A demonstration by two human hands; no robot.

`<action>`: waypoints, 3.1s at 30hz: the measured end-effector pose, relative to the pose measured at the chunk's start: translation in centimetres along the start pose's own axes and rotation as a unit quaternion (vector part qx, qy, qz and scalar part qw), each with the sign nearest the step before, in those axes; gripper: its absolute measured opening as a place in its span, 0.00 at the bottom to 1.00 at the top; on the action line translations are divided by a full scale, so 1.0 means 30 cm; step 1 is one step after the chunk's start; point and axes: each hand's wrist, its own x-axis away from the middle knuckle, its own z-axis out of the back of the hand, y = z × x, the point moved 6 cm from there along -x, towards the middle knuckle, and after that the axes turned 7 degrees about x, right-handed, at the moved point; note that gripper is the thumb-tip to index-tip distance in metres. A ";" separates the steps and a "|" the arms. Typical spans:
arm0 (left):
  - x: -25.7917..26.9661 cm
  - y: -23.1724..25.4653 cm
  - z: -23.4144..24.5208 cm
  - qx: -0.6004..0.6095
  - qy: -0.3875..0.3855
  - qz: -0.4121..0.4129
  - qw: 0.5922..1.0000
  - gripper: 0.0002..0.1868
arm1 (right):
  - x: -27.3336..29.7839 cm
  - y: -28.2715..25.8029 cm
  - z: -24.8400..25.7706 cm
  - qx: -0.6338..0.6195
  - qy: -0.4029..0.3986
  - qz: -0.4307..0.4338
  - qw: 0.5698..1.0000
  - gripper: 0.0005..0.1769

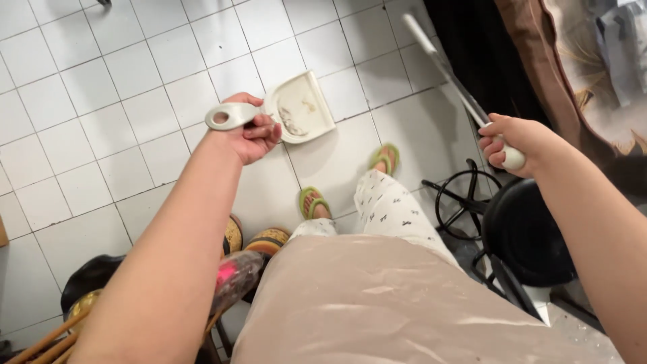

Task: The person sweeps the floor into a dustpan using a small broom and then carries the dustpan to a bin.

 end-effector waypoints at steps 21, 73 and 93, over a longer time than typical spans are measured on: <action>-0.269 0.190 -0.411 0.201 0.104 -0.064 0.972 0.10 | 0.020 -0.398 -0.072 0.068 -0.243 -0.150 0.956 0.42; -0.240 -0.144 -0.295 -0.074 -0.062 0.113 0.989 0.07 | 0.216 -0.205 -0.506 -0.106 -0.095 -0.041 0.989 0.43; 0.439 0.348 -0.464 -0.380 0.403 -0.362 0.750 0.10 | -0.631 -1.021 -0.090 0.196 -0.096 -0.012 0.976 0.43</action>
